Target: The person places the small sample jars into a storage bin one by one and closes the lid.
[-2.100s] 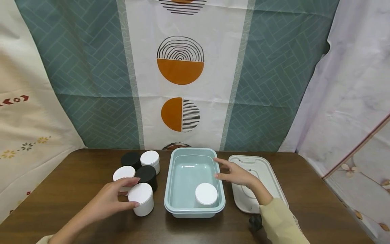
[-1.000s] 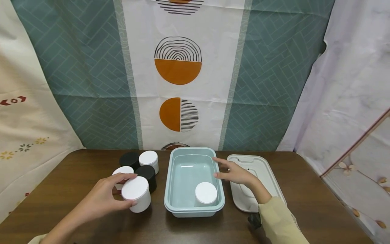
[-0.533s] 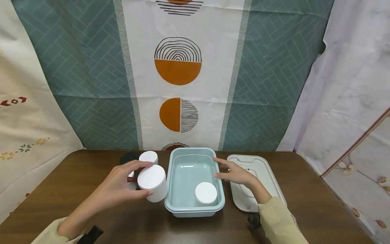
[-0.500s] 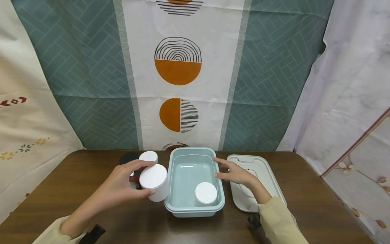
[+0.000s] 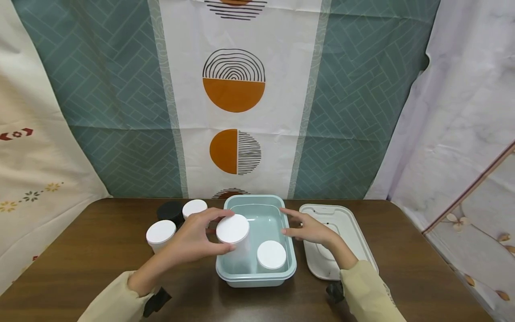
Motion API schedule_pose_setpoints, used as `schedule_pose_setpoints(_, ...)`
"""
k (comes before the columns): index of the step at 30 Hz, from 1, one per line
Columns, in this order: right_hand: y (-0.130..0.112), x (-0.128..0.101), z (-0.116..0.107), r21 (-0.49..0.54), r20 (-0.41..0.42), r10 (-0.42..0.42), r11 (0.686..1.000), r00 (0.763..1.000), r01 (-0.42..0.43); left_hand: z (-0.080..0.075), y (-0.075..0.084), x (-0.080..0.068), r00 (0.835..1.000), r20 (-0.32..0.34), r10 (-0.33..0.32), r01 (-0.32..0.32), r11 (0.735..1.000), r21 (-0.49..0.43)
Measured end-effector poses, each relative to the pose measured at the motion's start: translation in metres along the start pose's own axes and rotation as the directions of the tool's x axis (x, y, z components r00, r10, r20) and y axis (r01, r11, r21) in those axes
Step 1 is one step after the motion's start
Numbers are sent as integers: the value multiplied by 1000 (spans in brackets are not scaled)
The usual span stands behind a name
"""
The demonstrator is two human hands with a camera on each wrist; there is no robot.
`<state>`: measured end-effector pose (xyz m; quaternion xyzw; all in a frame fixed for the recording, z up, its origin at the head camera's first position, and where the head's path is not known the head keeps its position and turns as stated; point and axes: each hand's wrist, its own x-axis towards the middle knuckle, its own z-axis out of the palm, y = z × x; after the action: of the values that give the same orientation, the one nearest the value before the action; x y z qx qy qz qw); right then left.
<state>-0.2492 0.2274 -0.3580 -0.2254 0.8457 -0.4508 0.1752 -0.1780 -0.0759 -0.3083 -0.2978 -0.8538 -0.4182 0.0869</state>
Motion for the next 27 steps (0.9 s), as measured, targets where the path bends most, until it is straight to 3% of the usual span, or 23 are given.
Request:
schedule_pose_setpoints(5, 0, 0, 0, 2, 1, -5, 1000, 1000, 5, 15, -12, 2, 997, 62, -49, 52, 997, -55)
schedule_pose_setpoints(12, 2, 1, 0, -3, -2, -4, 1000, 1000, 4, 29, -25, 2, 993, 105, -54, 54, 999, 4)
schedule_pose_setpoints(19, 2, 0, 0, -3, -5, 4, 1000, 1000, -4, 37, -27, 2, 992, 124, -1, -20, 986, 167)
schedule_pose_setpoints(27, 3, 0, 0, -1, 6, -4, 1000, 1000, 4, 38, -27, 6, 981, 194, 15, -59, 973, 223)
